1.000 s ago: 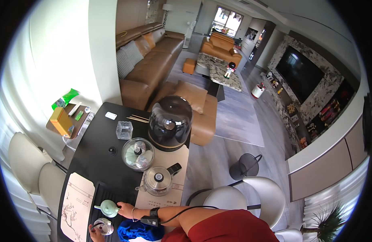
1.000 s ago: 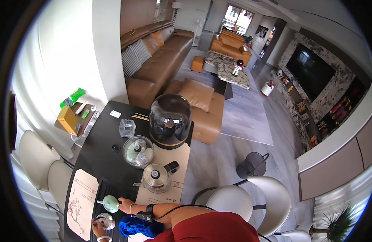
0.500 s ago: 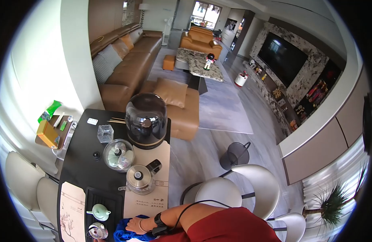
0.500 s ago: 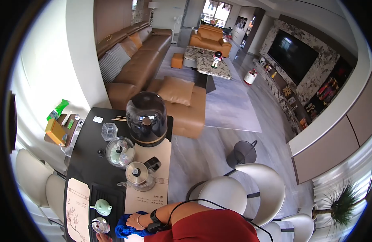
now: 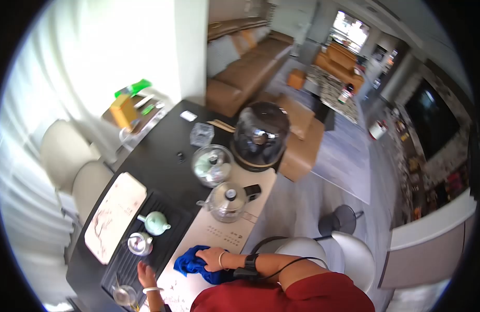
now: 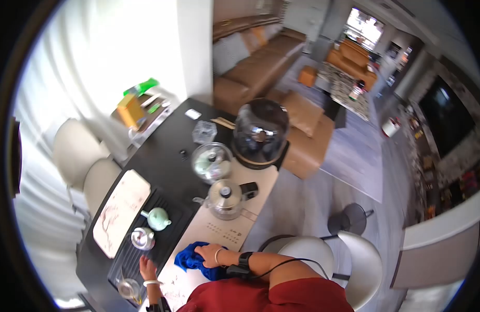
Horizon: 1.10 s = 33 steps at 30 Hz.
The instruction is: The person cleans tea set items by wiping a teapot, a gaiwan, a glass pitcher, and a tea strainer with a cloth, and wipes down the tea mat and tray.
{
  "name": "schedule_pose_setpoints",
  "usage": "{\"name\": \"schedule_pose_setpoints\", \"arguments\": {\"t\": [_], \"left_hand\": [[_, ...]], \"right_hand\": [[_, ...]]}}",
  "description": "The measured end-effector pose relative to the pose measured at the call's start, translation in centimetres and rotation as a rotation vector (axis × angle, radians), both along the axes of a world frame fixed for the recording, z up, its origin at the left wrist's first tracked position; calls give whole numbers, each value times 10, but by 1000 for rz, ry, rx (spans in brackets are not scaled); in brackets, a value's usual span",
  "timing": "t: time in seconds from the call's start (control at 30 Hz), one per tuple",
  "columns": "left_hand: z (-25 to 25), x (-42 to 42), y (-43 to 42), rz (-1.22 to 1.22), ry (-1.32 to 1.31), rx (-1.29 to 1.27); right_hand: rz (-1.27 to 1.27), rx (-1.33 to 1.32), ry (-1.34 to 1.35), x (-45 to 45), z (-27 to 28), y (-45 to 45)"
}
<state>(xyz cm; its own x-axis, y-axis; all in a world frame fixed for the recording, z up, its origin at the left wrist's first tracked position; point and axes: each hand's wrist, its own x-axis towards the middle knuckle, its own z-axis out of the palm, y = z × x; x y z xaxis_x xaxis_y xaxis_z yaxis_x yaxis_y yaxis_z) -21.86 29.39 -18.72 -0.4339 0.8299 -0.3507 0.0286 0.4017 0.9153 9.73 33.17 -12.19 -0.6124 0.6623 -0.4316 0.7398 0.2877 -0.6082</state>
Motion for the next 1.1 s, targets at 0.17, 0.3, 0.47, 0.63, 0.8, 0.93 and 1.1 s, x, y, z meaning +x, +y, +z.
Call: {"name": "schedule_pose_setpoints", "arguments": {"t": [0.17, 0.3, 0.47, 0.63, 0.8, 0.93, 1.1], "left_hand": [[-1, 29, -54, -76, 79, 18], [24, 50, -88, -43, 182, -73], [34, 52, -110, -92, 374, -139], [47, 48, -132, 3, 311, -218], [15, 10, -173, 410, 248, -185], [27, -21, -187, 674, 255, -209], [59, -32, -160, 830, 121, -74]], "right_hand": [[78, 36, -95, -7, 4, 4], [333, 66, -169, -35, 6, 5], [572, 120, -44, -76, -14, -9], [314, 156, 129, -52, 3, 24], [103, 398, 63, 2, 2, 75], [197, 419, -86, -24, -19, 43], [402, 365, 4, -63, -17, 20]]}}
